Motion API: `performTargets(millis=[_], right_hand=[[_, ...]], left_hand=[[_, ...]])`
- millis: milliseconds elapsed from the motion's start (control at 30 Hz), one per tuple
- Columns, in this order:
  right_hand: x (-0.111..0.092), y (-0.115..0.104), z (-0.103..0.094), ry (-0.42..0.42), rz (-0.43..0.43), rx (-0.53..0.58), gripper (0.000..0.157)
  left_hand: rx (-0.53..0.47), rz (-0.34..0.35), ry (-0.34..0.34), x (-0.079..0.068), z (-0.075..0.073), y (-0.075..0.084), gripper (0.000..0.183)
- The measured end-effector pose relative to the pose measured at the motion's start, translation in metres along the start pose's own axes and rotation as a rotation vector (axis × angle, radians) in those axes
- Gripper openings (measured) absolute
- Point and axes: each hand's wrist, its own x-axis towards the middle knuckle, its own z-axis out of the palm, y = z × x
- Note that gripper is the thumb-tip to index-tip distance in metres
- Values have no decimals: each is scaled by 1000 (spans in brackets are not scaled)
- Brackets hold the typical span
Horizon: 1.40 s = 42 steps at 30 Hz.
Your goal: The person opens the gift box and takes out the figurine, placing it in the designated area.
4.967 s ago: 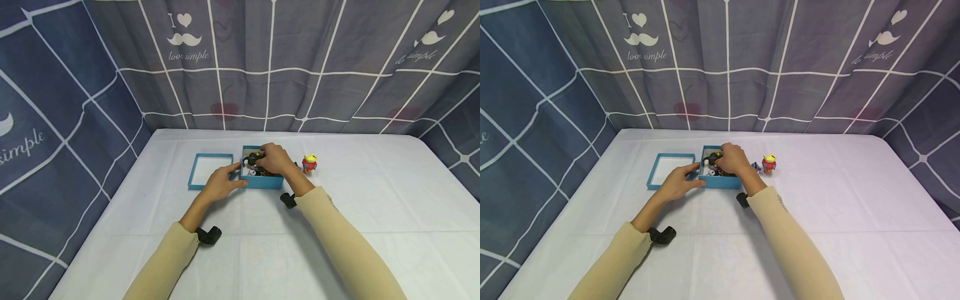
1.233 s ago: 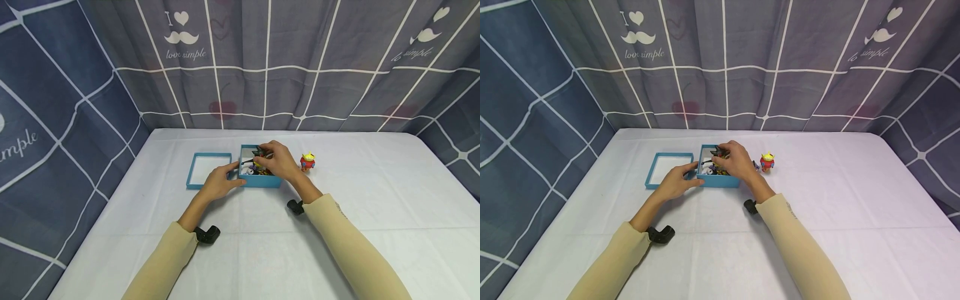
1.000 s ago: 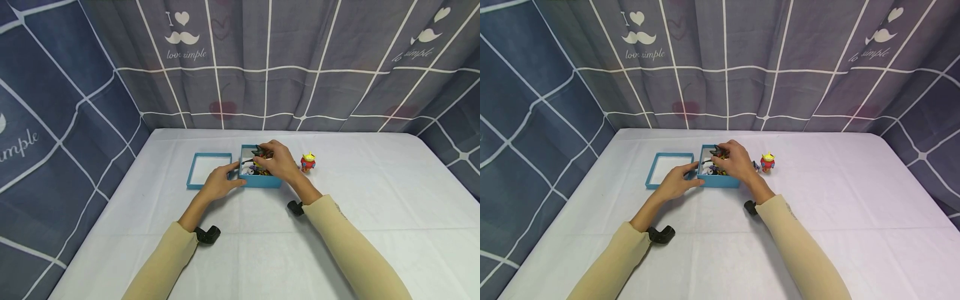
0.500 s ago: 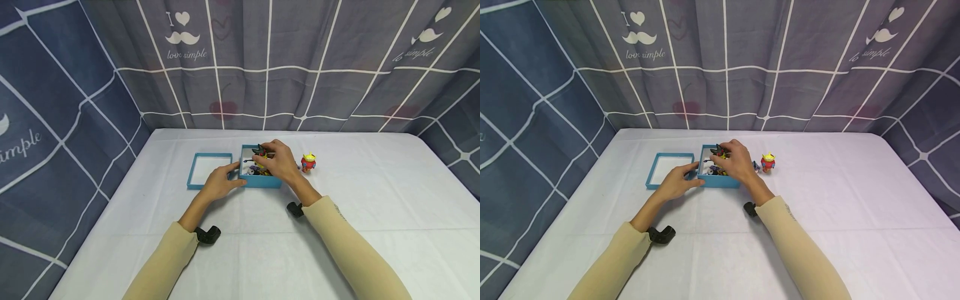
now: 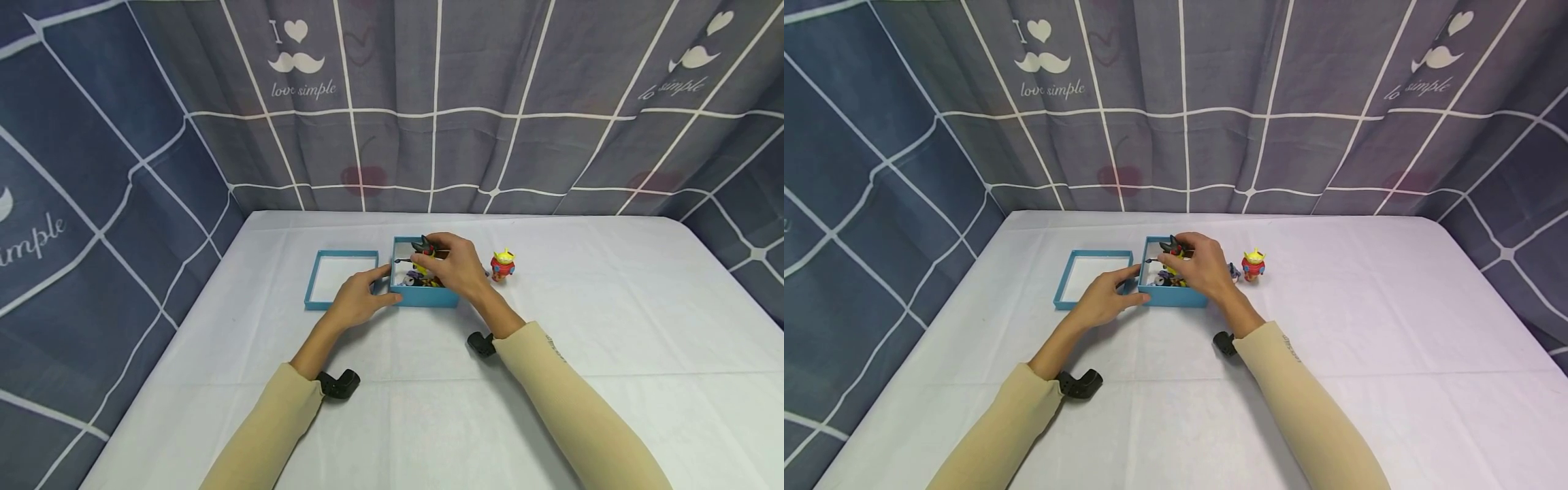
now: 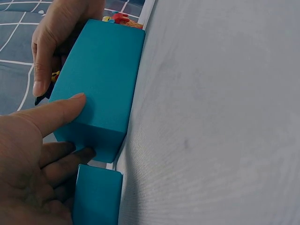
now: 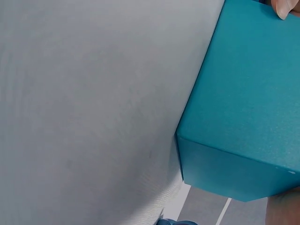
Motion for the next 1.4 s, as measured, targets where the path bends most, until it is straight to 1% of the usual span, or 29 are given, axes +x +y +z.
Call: performTargets(millis=[167, 333, 433, 700, 900, 1133, 1233, 1400], right_hand=[[-1, -1, 0, 13, -4, 10, 46], [-2, -2, -1, 65, -40, 8, 45], [-2, -4, -1, 88, -44, 0, 46], [-5, -11, -10, 78, -47, -19, 45], [-9, -18, -19, 81, -52, 18, 44], [-18, -22, -28, 62, -74, 13, 42], [-22, -22, -31, 70, -75, 13, 42], [-27, -22, -38, 105, -93, 5, 40]], left_hand=[[10, -1, 1, 0, 0, 0, 72], [11, -6, 5, 0, 1, 0, 72], [10, -7, 6, 0, 1, 0, 72], [11, -3, 10, 0, 1, 0, 72], [8, -4, 16, 1, 2, -1, 72], [15, -18, 22, 1, 3, 0, 72], [21, -22, 23, 1, 4, 0, 72], [22, -10, 24, 1, 4, 0, 72]])
